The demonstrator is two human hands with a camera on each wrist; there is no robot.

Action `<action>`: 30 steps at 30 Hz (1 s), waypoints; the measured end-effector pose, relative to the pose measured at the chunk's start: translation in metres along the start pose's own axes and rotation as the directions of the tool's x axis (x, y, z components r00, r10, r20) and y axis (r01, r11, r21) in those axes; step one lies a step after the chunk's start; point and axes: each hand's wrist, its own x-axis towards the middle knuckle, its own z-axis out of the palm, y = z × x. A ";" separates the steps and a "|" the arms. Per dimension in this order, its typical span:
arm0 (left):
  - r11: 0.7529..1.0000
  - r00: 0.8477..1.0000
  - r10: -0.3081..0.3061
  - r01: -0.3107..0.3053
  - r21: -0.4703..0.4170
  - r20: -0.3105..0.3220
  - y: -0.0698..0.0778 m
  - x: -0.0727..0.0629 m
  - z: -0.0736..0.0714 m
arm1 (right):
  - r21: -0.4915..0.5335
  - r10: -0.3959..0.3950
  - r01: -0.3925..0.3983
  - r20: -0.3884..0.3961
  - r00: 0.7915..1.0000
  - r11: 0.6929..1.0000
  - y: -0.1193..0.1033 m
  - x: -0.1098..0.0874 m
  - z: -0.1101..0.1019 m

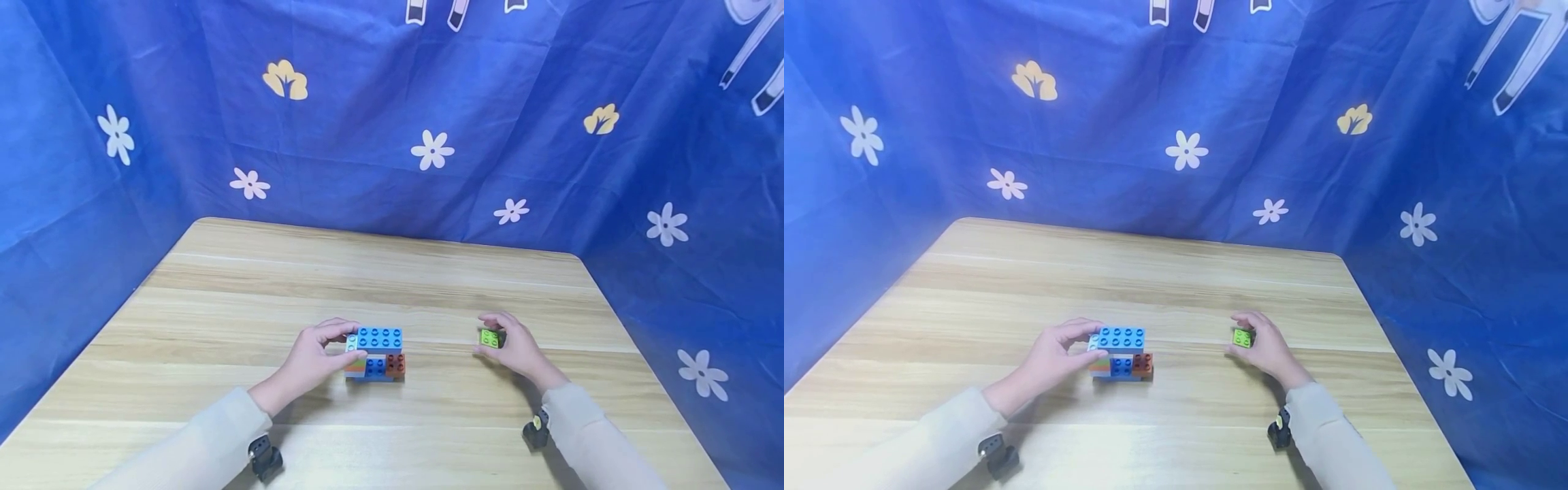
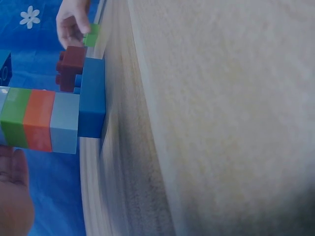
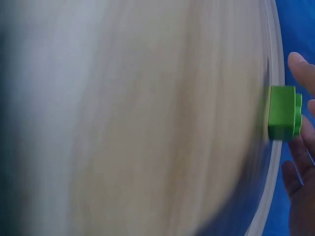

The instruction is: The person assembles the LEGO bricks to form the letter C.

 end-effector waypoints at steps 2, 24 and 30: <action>1.000 1.000 -0.007 0.007 -0.004 0.001 0.001 0.000 0.000 | -0.001 0.012 -0.012 0.006 1.000 1.000 0.003 -0.002 -0.001; 1.000 1.000 -0.019 0.019 -0.002 0.003 -0.001 -0.002 0.000 | 0.035 0.165 -0.168 0.074 0.983 0.985 -0.002 -0.003 -0.003; 1.000 1.000 -0.018 0.018 -0.005 0.007 0.000 -0.001 0.000 | 0.089 0.129 -0.138 0.095 0.987 0.987 -0.026 0.005 0.005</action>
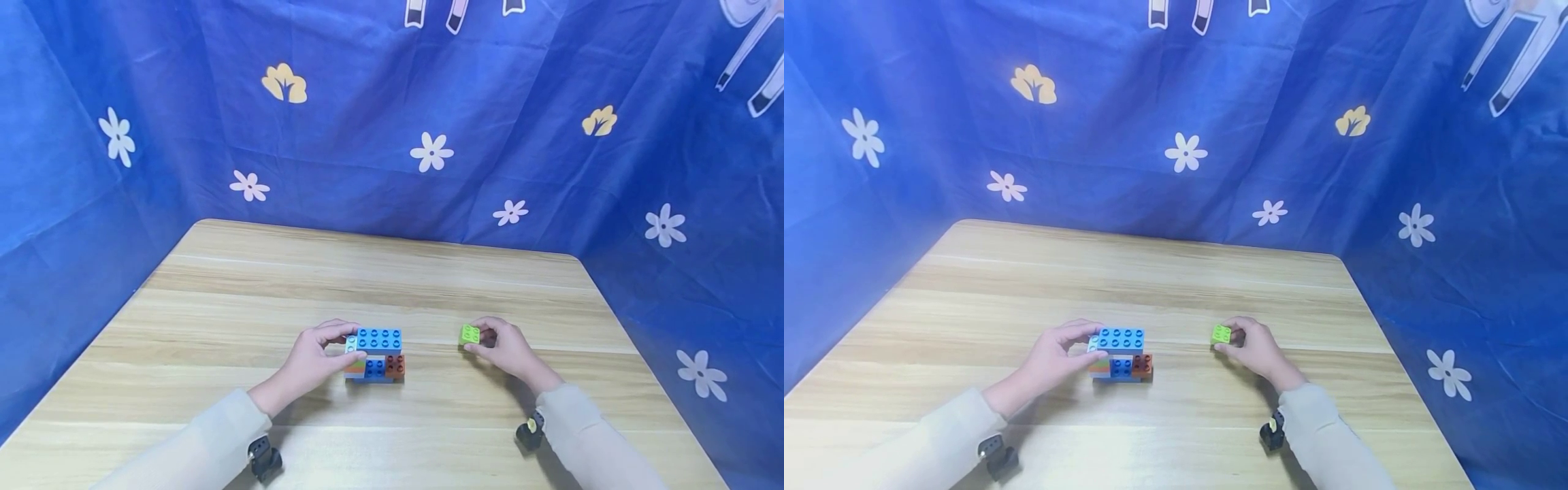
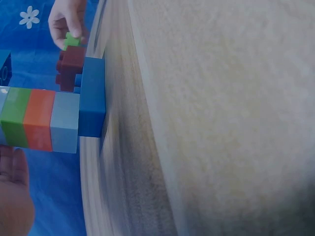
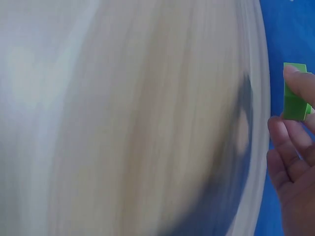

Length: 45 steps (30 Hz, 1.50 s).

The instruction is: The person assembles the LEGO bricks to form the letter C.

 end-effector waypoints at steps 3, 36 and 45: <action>1.000 1.000 0.004 -0.004 0.006 0.001 0.001 0.001 0.000 | 0.003 -0.019 0.019 0.023 1.000 1.000 -0.011 0.003 0.007; 1.000 1.000 0.025 -0.025 -0.001 0.010 0.003 0.003 -0.001 | 0.044 -0.241 0.237 0.155 0.958 0.971 -0.102 0.013 0.052; 0.999 0.999 0.031 -0.032 0.030 0.008 0.001 0.004 -0.002 | 0.056 -0.223 0.217 0.160 0.962 0.975 -0.107 0.016 0.052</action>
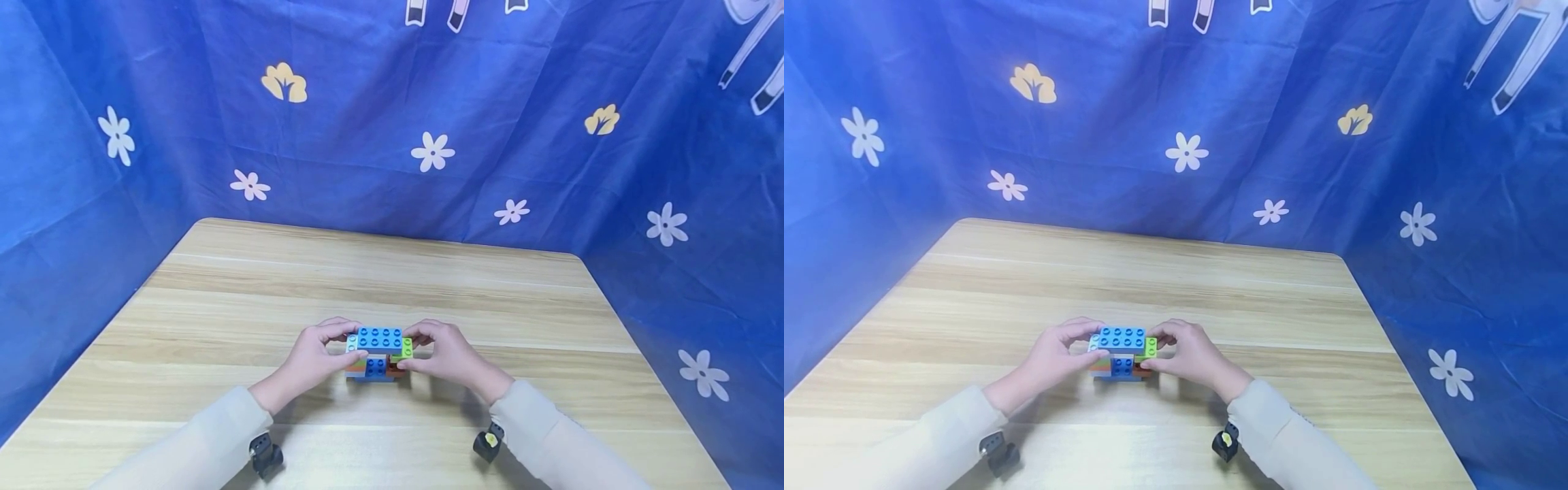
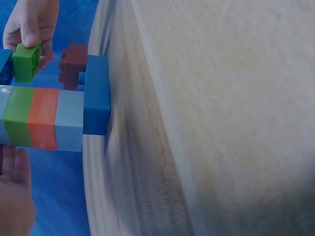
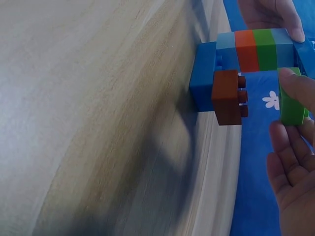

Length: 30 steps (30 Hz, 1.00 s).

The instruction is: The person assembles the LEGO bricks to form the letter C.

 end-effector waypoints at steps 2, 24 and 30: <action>1.000 1.000 -0.002 0.002 0.004 -0.003 -0.001 0.000 0.000 | -0.005 -0.001 0.001 -0.002 1.000 1.000 -0.002 0.001 0.000; 0.995 0.999 0.049 -0.051 0.083 0.017 0.006 0.006 -0.004 | 0.034 -0.137 0.142 -0.122 0.983 0.989 0.005 -0.001 0.006; 0.995 0.998 0.055 -0.057 0.088 0.024 0.005 0.006 -0.005 | 0.032 -0.156 0.161 -0.129 0.979 0.986 0.005 -0.001 0.007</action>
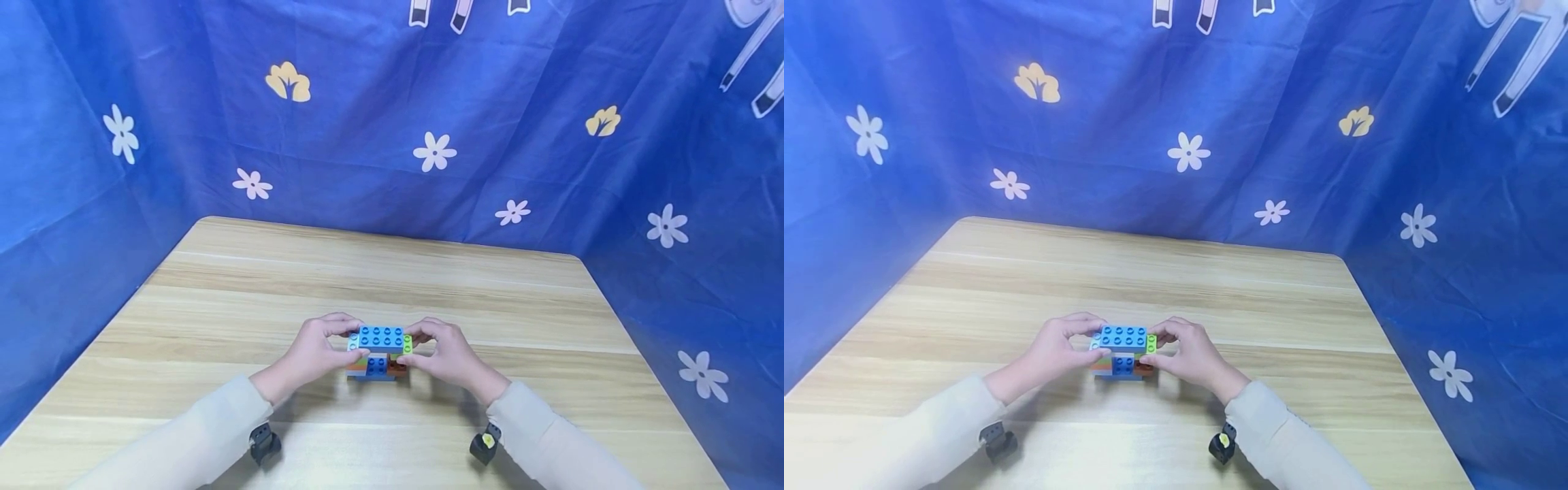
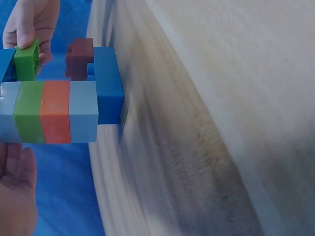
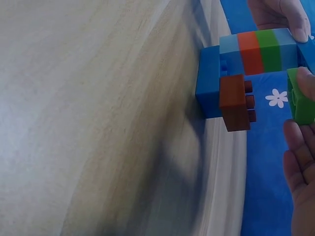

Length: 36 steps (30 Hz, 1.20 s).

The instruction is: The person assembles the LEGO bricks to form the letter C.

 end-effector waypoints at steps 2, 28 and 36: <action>1.000 1.000 0.002 -0.002 0.003 0.005 0.001 0.000 0.000 | -0.002 0.006 -0.006 -0.004 1.000 1.000 0.000 -0.001 0.000; 0.998 0.999 -0.016 0.013 0.059 0.051 0.007 0.004 -0.003 | 0.022 0.000 0.001 -0.039 0.999 1.000 0.003 -0.005 0.003; 0.997 0.999 -0.045 0.044 0.068 0.013 0.001 0.000 -0.002 | 0.010 -0.017 0.018 -0.037 0.999 1.000 0.002 -0.005 0.005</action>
